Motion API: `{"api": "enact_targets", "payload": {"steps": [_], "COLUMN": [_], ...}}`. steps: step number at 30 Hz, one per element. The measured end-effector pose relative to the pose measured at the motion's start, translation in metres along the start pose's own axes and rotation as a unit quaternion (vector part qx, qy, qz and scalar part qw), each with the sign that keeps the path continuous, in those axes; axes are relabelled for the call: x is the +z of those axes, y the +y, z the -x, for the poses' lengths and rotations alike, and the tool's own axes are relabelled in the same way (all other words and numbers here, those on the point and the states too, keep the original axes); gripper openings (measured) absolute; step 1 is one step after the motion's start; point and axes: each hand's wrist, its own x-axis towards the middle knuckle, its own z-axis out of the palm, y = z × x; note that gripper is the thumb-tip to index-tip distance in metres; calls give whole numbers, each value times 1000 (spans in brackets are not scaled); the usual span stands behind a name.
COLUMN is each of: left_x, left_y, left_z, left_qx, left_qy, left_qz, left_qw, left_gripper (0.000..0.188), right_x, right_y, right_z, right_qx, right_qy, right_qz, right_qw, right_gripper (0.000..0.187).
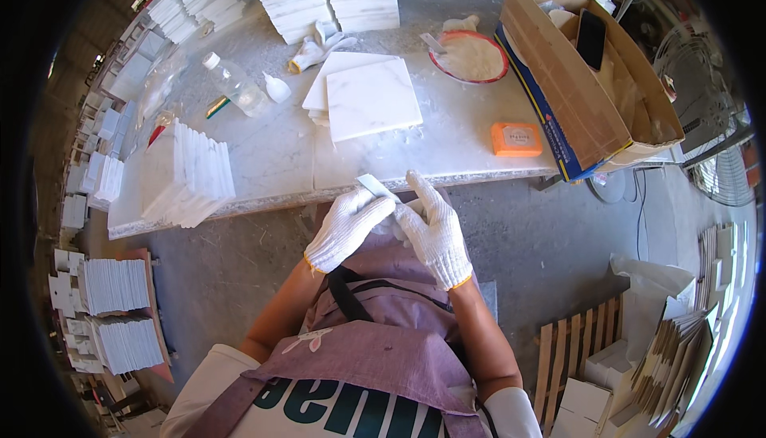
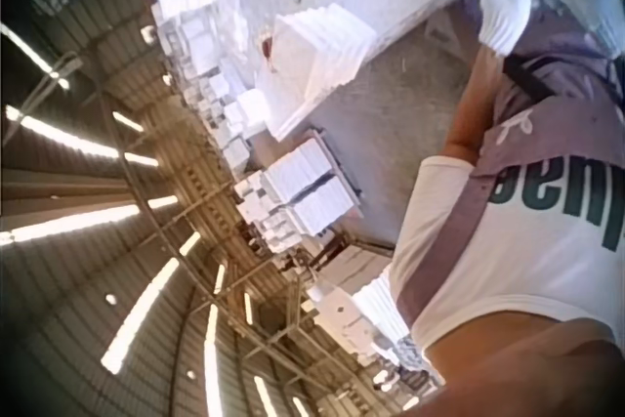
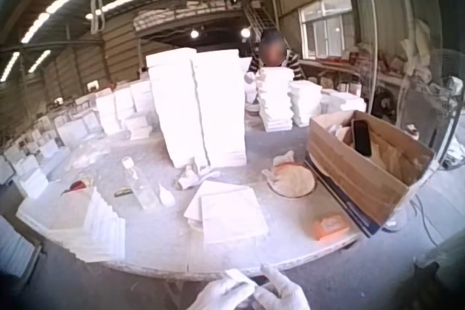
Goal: The person scrapes the edges of white square tiles with a metal tool, then wipes the surface with a cloth and rubs the edges with an orange block. The person repeats this sequence on multiple tiles at a workbench in a warehouse.
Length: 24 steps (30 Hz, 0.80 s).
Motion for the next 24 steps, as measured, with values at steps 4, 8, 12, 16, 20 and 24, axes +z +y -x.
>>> {"api": "enact_targets", "payload": {"steps": [4,8,12,16,20,24], "left_x": [4,13,10,-1,-11,-7], "left_y": [-8,-10,-11,7,-5,-3], "left_z": [3,2,-1,-2,-5,-12], "left_qx": [-14,-52,-77,-91,-75,-78], "left_qy": [-15,-9,6,70,73,76], "left_qz": [-38,29,47,121,109,133], "left_qw": [999,998,996,986,989,985], "left_gripper": [23,22,22,23,25,24], "right_x": [-6,-13,-15,-19,-16,-12], "right_y": [-1,12,18,21,22,25], "right_z": [3,2,-1,-7,-14,-20], "right_qx": [19,42,73,118,114,109], "right_qy": [-11,-29,-34,-22,-46,-34], "right_qz": [24,7,-57,-158,-153,-158], "right_qw": [999,999,995,980,980,981], "right_gripper": [54,55,55,50,42,33]}}
